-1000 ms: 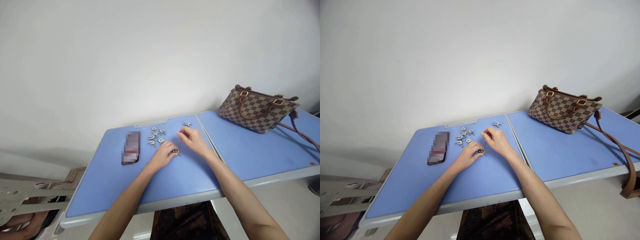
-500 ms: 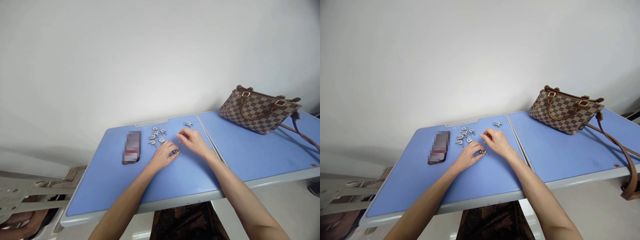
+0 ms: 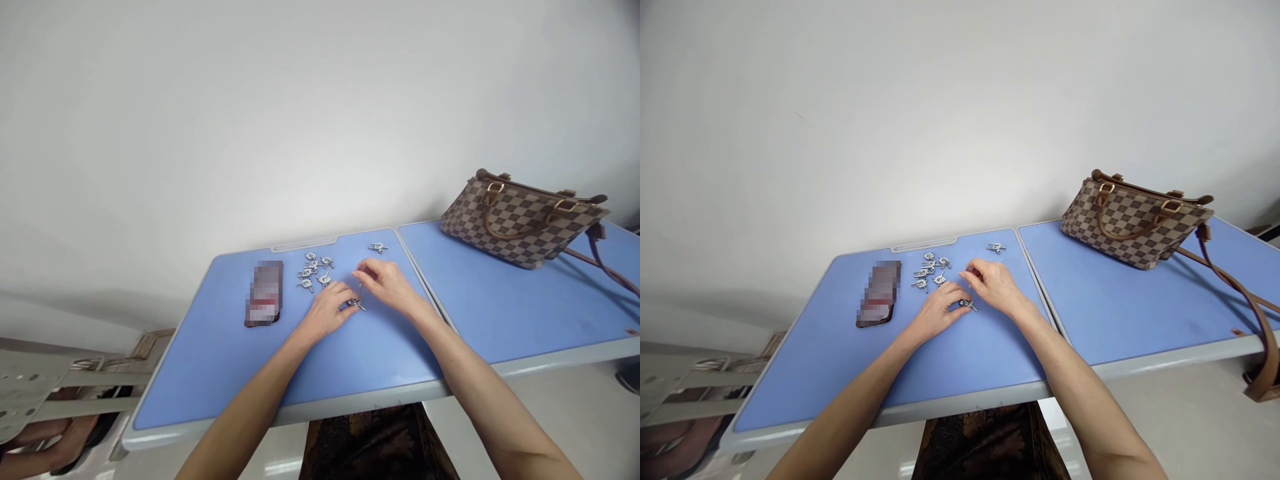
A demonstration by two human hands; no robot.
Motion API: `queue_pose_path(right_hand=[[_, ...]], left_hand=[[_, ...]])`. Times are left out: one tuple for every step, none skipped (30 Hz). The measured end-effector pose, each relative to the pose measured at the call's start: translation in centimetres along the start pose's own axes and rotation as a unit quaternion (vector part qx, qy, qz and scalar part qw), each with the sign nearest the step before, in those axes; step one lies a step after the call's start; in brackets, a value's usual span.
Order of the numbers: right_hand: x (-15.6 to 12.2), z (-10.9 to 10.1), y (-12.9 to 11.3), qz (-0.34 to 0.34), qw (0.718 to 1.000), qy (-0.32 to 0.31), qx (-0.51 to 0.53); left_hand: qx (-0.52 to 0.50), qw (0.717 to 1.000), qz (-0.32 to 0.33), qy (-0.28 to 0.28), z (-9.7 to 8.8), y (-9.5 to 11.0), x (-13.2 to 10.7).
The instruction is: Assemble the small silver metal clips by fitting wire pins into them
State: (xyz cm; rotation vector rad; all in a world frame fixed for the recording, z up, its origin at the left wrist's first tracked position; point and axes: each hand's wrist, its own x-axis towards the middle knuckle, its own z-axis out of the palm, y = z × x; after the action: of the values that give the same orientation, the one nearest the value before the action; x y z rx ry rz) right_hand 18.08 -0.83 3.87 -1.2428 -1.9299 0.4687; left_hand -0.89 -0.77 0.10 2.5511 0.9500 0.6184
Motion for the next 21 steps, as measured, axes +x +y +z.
queue_pose_path(right_hand=[[-0.01, 0.04, 0.07, -0.003, 1.000, 0.000, -0.005], [-0.02, 0.07, 0.13, -0.005, 1.000, -0.001, -0.010], [-0.03, 0.09, 0.18, -0.008, 1.000, -0.002, -0.013], [-0.04, 0.09, 0.21, -0.010, 1.000, -0.002, -0.014], [-0.04, 0.07, 0.24, -0.012, 1.000, -0.002, -0.012], [-0.03, 0.04, 0.25, -0.013, 1.000, 0.000, -0.008], [-0.03, 0.00, 0.24, -0.014, 1.000, 0.003, -0.003], [-0.02, -0.03, 0.22, -0.014, 1.000, 0.006, 0.002], [-0.01, -0.06, 0.20, -0.015, 1.000, 0.009, 0.006], [-0.01, -0.07, 0.16, -0.014, 1.000, 0.009, 0.009], [-0.01, -0.06, 0.13, -0.014, 1.000, 0.007, 0.009], [-0.02, -0.04, 0.10, -0.013, 1.000, 0.003, 0.009], [-0.04, 0.00, 0.08, -0.013, 1.000, -0.001, 0.007], [-0.06, 0.05, 0.07, -0.012, 1.000, -0.004, 0.004], [-0.08, 0.09, 0.08, -0.011, 1.000, -0.006, 0.001], [-0.10, 0.13, 0.10, -0.010, 1.000, -0.006, -0.002], [-0.11, 0.16, 0.13, -0.010, 1.000, -0.006, -0.004], [-0.12, 0.18, 0.17, -0.011, 1.000, -0.006, -0.005], [-0.11, 0.19, 0.22, -0.013, 1.000, -0.005, -0.005], [-0.09, 0.19, 0.28, -0.016, 1.000, -0.006, -0.005], [-0.07, 0.19, 0.33, -0.018, 1.000, -0.007, -0.005]], left_hand=[[0.000, 1.000, 0.000, 0.001, -0.01, 0.02, 0.01], [-0.001, 1.000, 0.000, 0.002, -0.03, 0.04, 0.01], [-0.001, 1.000, -0.001, 0.003, -0.04, 0.07, 0.01], [-0.001, 1.000, -0.002, 0.005, -0.06, 0.09, 0.01], [-0.001, 1.000, -0.002, 0.005, -0.07, 0.11, 0.01], [0.000, 1.000, -0.002, 0.005, -0.07, 0.13, 0.00], [0.000, 1.000, -0.002, 0.005, -0.07, 0.14, -0.01], [0.001, 1.000, -0.001, 0.005, -0.06, 0.14, -0.02], [0.001, 1.000, 0.000, 0.006, -0.04, 0.13, -0.03], [0.002, 1.000, 0.000, 0.006, -0.02, 0.12, -0.03], [0.002, 1.000, 0.000, 0.006, 0.00, 0.10, -0.04], [0.003, 1.000, -0.001, 0.006, 0.02, 0.08, -0.04], [0.004, 1.000, -0.002, 0.006, 0.04, 0.07, -0.04], [0.004, 1.000, -0.003, 0.006, 0.04, 0.06, -0.04], [0.004, 1.000, -0.003, 0.006, 0.04, 0.07, -0.04], [0.003, 1.000, -0.003, 0.007, 0.03, 0.09, -0.04], [0.003, 1.000, -0.003, 0.007, 0.01, 0.11, -0.05], [0.002, 1.000, -0.004, 0.006, -0.01, 0.15, -0.05], [0.002, 1.000, -0.004, 0.006, -0.02, 0.18, -0.05], [0.001, 1.000, -0.005, 0.006, -0.03, 0.20, -0.06], [0.001, 1.000, -0.005, 0.007, -0.04, 0.21, -0.06]])
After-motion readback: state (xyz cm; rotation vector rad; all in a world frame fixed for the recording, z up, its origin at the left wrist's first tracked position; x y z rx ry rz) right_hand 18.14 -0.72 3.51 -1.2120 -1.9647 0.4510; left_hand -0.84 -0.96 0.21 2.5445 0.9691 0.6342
